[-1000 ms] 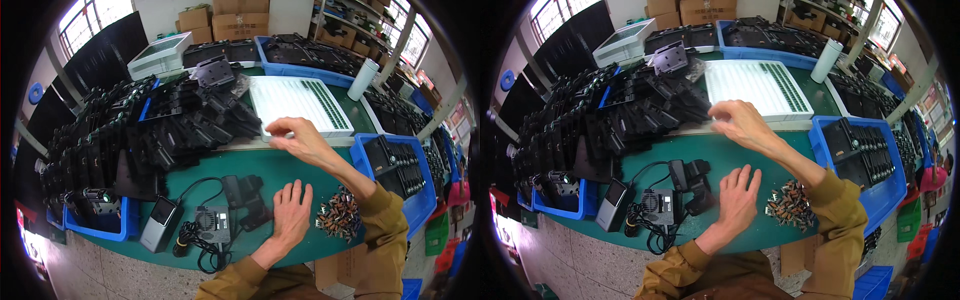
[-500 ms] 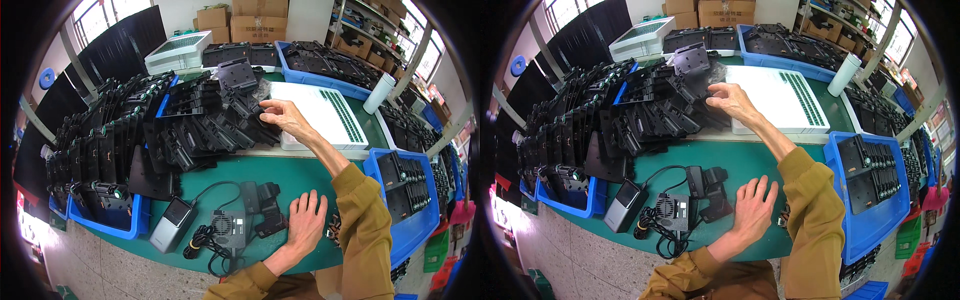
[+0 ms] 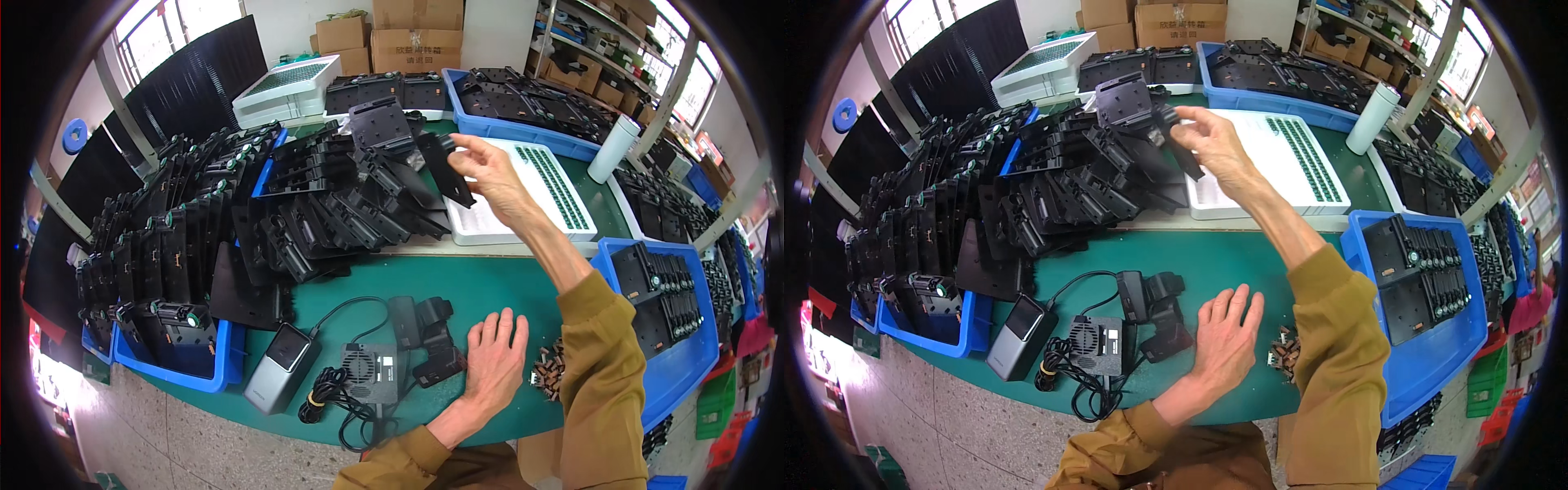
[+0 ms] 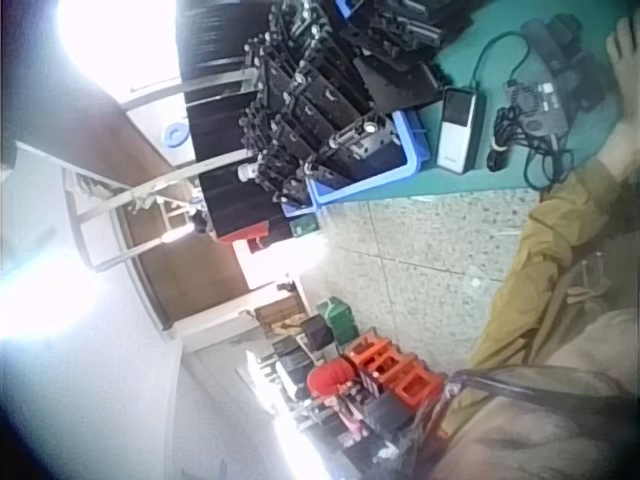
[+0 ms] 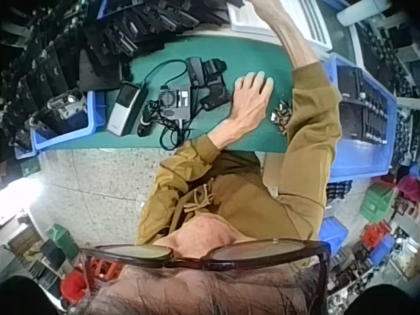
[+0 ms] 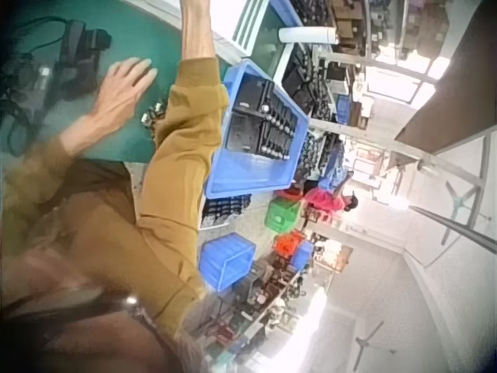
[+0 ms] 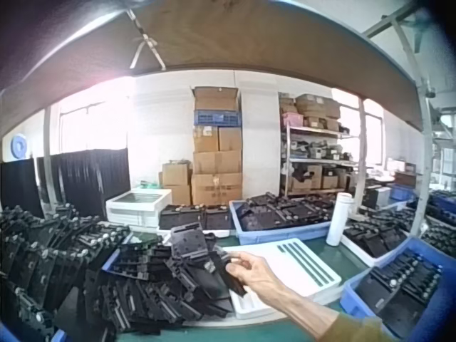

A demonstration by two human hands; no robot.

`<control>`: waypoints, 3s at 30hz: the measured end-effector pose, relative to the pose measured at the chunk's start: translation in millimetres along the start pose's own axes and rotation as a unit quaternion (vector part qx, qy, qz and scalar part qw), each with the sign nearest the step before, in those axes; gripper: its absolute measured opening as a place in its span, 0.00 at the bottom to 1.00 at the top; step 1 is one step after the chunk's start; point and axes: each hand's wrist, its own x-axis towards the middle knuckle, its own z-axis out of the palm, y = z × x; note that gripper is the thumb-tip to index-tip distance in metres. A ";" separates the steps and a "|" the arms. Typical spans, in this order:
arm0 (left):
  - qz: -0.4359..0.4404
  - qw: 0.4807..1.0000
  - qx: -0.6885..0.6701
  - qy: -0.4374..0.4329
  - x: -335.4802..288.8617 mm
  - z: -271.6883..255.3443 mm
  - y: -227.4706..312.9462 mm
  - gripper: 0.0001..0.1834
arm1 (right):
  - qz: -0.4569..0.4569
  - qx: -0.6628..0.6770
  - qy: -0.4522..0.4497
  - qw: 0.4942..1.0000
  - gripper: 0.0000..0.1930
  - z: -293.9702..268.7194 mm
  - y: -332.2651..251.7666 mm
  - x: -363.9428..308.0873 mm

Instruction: The person picks up a black plastic base and places it on the table to install a green circular component from a white tray and a small metal contact from a pile. Once assembled, the person places the unit into a blue tray and repeats the process with another base.

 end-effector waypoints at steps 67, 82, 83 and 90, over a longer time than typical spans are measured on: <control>-0.054 0.977 -0.205 0.024 9.6 -1.0 1.4 0.40 | 0.275 -0.210 0.186 0.920 0.17 -106.7 51.8 -113.3; 0.007 0.998 -0.050 -0.030 8.7 8.1 -3.3 0.21 | 0.305 -0.110 0.158 0.933 0.16 -111.9 57.4 -124.5; 0.010 0.998 -0.051 -0.028 9.1 7.9 -2.3 0.21 | 0.303 -0.111 0.159 0.933 0.16 -114.4 54.6 -123.2; 0.011 0.998 -0.037 -0.040 8.2 2.8 -0.2 0.23 | 0.318 -0.245 0.035 0.915 0.11 -127.2 17.1 -95.9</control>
